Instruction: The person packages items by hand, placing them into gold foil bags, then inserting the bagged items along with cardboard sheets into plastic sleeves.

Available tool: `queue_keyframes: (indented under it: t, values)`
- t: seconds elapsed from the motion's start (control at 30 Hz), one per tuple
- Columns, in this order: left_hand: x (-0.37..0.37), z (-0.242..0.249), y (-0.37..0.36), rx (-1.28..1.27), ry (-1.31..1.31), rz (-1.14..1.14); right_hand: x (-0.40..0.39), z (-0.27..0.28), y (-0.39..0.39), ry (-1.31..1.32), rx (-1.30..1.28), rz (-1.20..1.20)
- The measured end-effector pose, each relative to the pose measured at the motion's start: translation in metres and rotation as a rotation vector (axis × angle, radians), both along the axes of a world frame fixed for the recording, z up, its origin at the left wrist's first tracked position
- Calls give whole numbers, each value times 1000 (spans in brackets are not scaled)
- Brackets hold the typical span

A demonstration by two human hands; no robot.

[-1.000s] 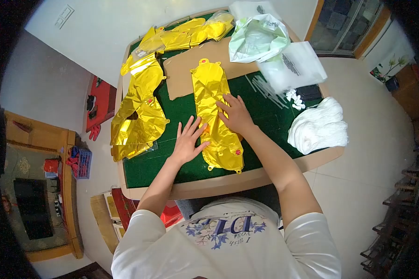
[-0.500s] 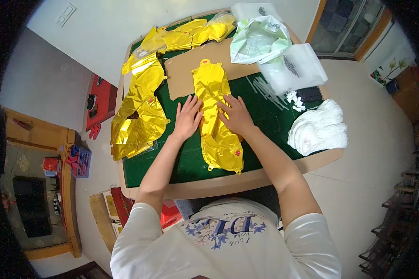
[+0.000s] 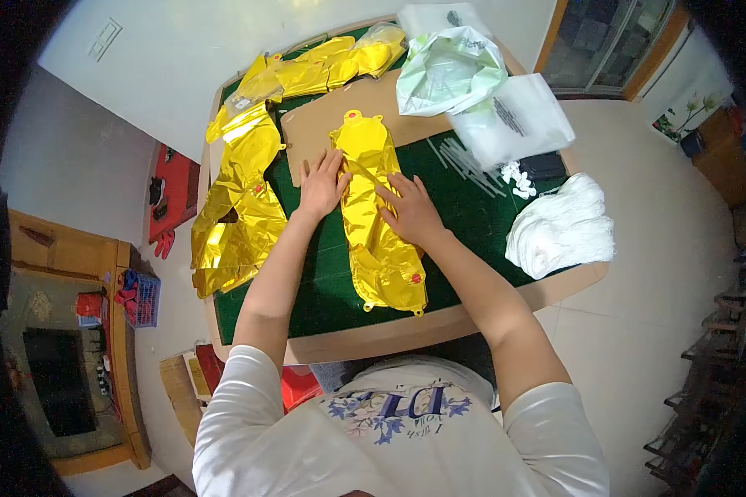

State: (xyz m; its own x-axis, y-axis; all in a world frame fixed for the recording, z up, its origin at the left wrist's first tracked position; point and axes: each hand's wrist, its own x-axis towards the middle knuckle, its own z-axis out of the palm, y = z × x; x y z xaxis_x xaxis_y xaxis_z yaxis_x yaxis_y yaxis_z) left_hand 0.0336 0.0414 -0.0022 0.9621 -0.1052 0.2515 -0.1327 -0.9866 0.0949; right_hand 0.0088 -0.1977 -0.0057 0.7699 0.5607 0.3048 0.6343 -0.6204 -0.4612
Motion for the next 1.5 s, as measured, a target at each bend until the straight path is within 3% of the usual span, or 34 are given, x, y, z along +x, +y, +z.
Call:
queue_keyframes:
  t: [0.37,0.83,1.17,1.5]
  values:
    - [7,-4,3,81,-61,13,-1,2,0,-5,-5,3]
    - [19,0,12,67,123,129,-1,4,1,-8,-27,-7]
    - [-56,-1,-2,-81,148,294,0,-1,2,-44,-1,1]
    - [-123,1,-28,-75,128,238,1,0,2,-37,5,-6]
